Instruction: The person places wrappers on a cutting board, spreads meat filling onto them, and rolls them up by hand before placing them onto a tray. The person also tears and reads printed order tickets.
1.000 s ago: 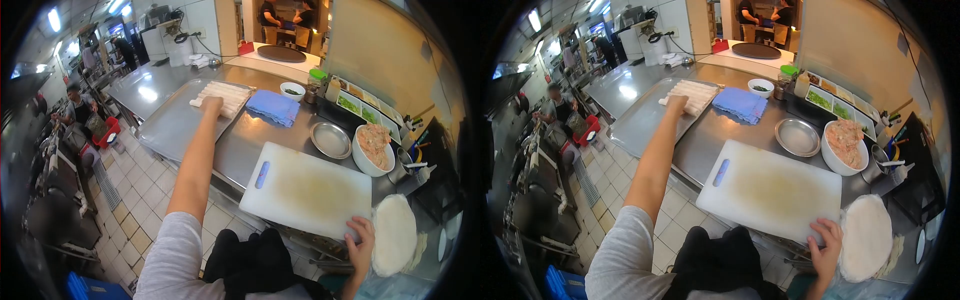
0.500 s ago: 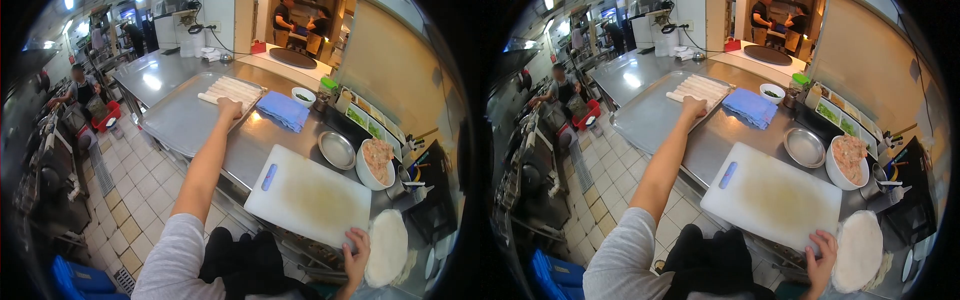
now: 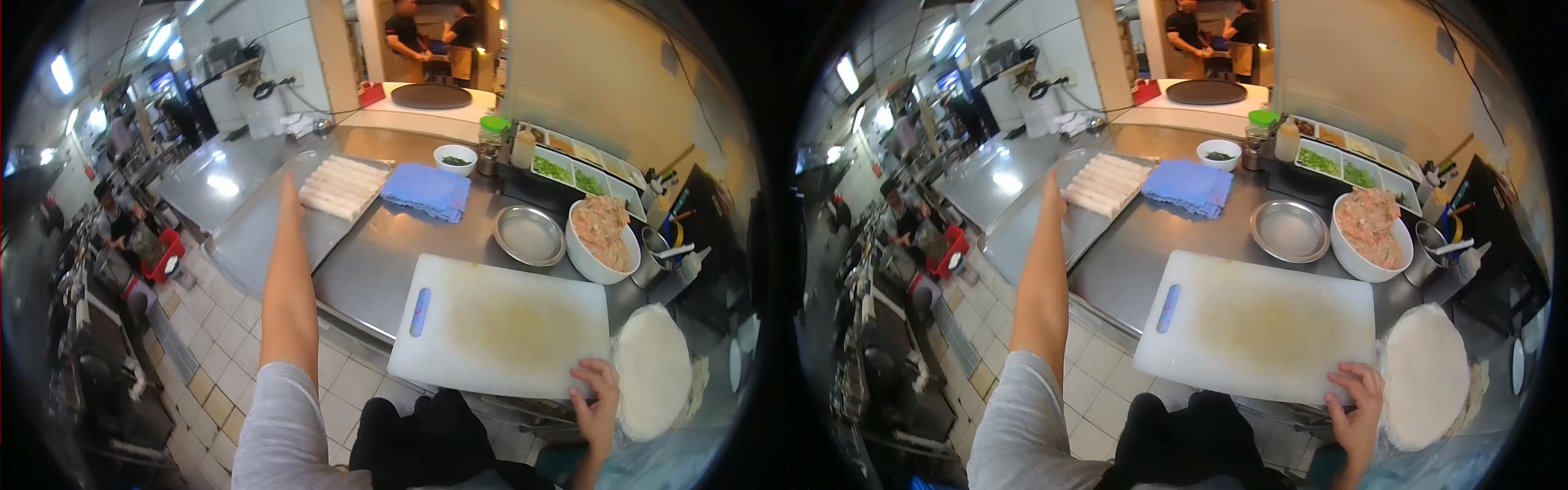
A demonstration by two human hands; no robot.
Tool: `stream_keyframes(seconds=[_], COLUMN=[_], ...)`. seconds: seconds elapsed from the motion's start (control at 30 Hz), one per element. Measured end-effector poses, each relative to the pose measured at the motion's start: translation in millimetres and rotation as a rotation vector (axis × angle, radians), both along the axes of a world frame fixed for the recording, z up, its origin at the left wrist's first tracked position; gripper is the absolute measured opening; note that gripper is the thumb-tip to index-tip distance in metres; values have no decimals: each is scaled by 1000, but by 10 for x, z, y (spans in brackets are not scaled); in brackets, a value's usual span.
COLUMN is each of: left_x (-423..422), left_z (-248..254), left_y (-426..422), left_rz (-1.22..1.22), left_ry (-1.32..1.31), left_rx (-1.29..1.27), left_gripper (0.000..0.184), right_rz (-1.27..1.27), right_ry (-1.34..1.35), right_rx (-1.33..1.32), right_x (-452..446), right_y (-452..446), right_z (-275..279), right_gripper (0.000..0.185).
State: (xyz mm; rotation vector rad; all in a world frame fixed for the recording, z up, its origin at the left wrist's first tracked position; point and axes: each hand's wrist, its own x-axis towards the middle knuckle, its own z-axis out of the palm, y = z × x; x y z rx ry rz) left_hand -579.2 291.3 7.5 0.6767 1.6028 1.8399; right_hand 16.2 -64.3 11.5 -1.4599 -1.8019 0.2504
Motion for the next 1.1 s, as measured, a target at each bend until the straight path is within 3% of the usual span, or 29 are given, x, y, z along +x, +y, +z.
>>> stream_keyframes(seconds=[0.17, 0.3, 0.4, 0.47, 0.5, 0.57, 0.63, 0.77, 0.83, 0.9, 0.97, 1.1], left_x=[-163, -116, -111, -540, -300, 348, 612, 1189, 1142, 1438, 1820, 2450], left_z=[-452, -359, -362, -702, -525, -49, 31, 26, -171, -223, -164, -142], left_y=[534, 488, 508, 1041, 693, -17, -535, -1555, -1707, -1962, -2259, -2758], left_rz=[-326, -322, -363, 45, 43, 1, -85, -143, -80, -24, -79, -348], left_ry=[-310, -379, -233, 757, 758, 1029, 1338, 1492, 1666, 1561, 1401, 1385], left_rx=[399, 360, 365, -43, -44, -355, -336, -261, -10, 69, 112, 208], left_gripper=[87, 87, 91, 93, 93, 91, 89, 87, 85, 73, 67, 62], right_rz=[-35, -33, -36, -30, -23, -16, -15, 34, 29, 51, -25, -296], right_ry=[6, -10, -3, -6, -12, -20, -20, -68, 14, 195, 191, 99], right_rx=[1, 28, 19, 27, 37, 43, 46, 75, 141, 188, 185, 207], right_x=[-34, -33, -33, -24, -14, -1, 8, 83, 79, 138, 215, 629], right_y=[10, 8, -1, 4, 3, 1, 6, 5, -5, -75, -264, -597], right_z=[18, 4, 3, 3, 3, 3, -9, -37, -76, -98, 29, 106], right_gripper=[27, 28, 28, 27, 27, 27, 27, 31, 30, 30, 29, 33])
